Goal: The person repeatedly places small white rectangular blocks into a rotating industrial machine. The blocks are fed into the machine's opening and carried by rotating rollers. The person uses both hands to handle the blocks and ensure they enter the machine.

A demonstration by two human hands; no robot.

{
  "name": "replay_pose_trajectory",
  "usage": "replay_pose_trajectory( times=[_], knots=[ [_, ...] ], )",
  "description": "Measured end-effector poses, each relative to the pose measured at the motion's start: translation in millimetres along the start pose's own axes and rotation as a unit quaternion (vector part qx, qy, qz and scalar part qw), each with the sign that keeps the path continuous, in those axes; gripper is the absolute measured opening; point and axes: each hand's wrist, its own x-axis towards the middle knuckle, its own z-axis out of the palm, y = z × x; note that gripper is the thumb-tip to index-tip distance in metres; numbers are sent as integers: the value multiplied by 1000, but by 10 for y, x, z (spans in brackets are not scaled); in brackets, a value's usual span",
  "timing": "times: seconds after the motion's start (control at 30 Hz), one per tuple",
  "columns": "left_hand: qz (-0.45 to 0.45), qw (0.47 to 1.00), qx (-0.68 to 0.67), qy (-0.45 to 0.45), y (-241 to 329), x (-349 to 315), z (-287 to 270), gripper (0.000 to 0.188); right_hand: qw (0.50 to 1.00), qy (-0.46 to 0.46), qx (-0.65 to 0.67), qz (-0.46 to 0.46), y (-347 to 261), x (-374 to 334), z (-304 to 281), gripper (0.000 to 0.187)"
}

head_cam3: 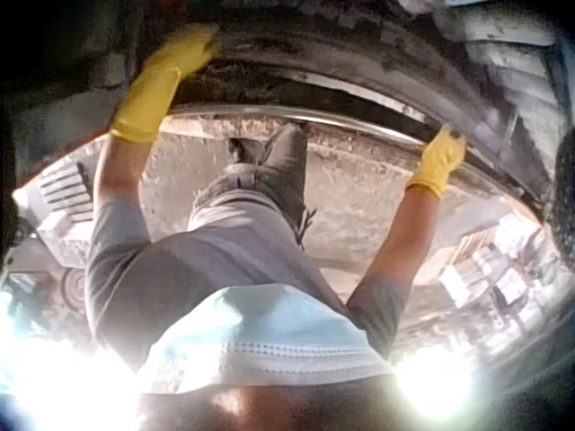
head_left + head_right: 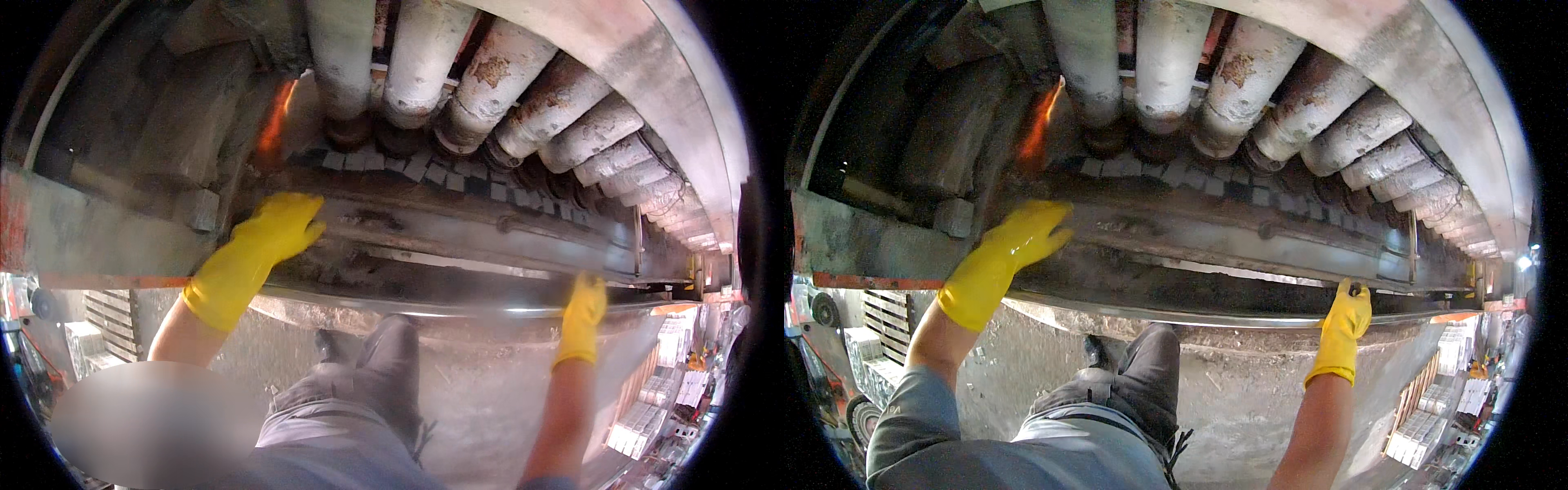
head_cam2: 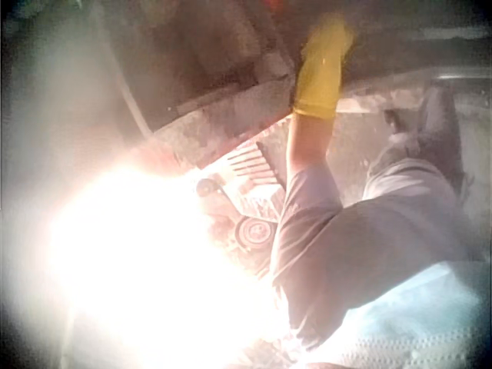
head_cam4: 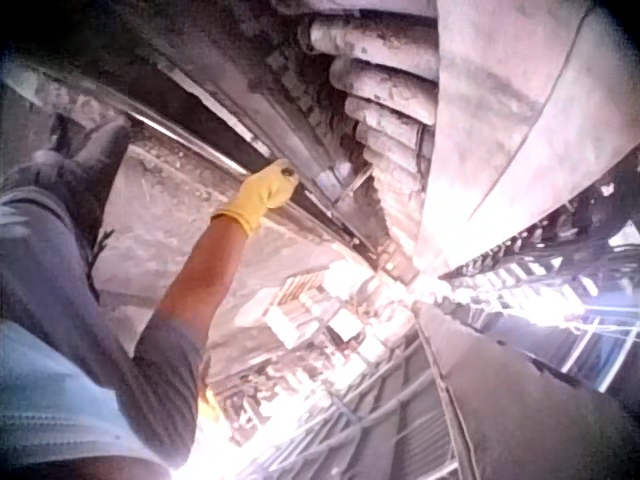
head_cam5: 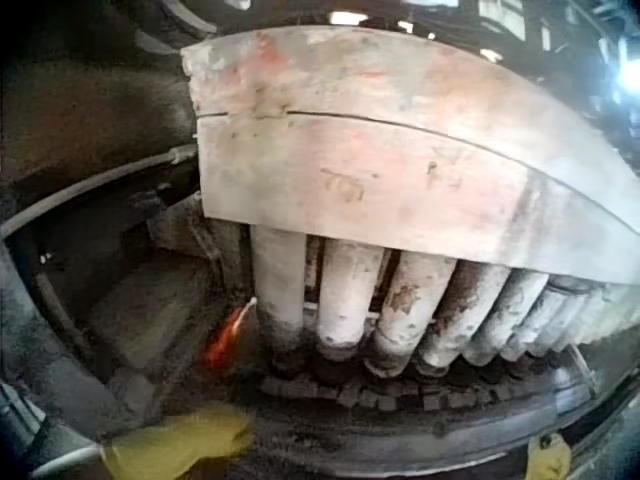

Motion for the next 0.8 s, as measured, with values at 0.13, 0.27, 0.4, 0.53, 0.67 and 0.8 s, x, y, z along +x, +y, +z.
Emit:
replay_pose_trajectory(
  times=[0.13,0.27,0.4,0.53,0.67,0.8],
  knots=[
    [-86,995,17,-46,-57,554,38,50,999,-12,34,17,100,-193,-139,60],
    [-177,979,43,-87,-646,1177,522,51,998,-11,58,34,67,-273,-147,60],
    [-129,989,77,7,-894,1367,901,57,995,0,92,48,123,-321,-105,60],
    [-134,988,75,16,-956,1490,1181,58,997,3,61,40,134,-344,-123,59],
    [-104,986,118,48,-1244,1678,1485,55,998,10,51,24,207,-327,-53,59],
    [-91,989,111,38,-928,1530,1376,56,999,12,44,26,239,-434,-132,60]
  ],
)
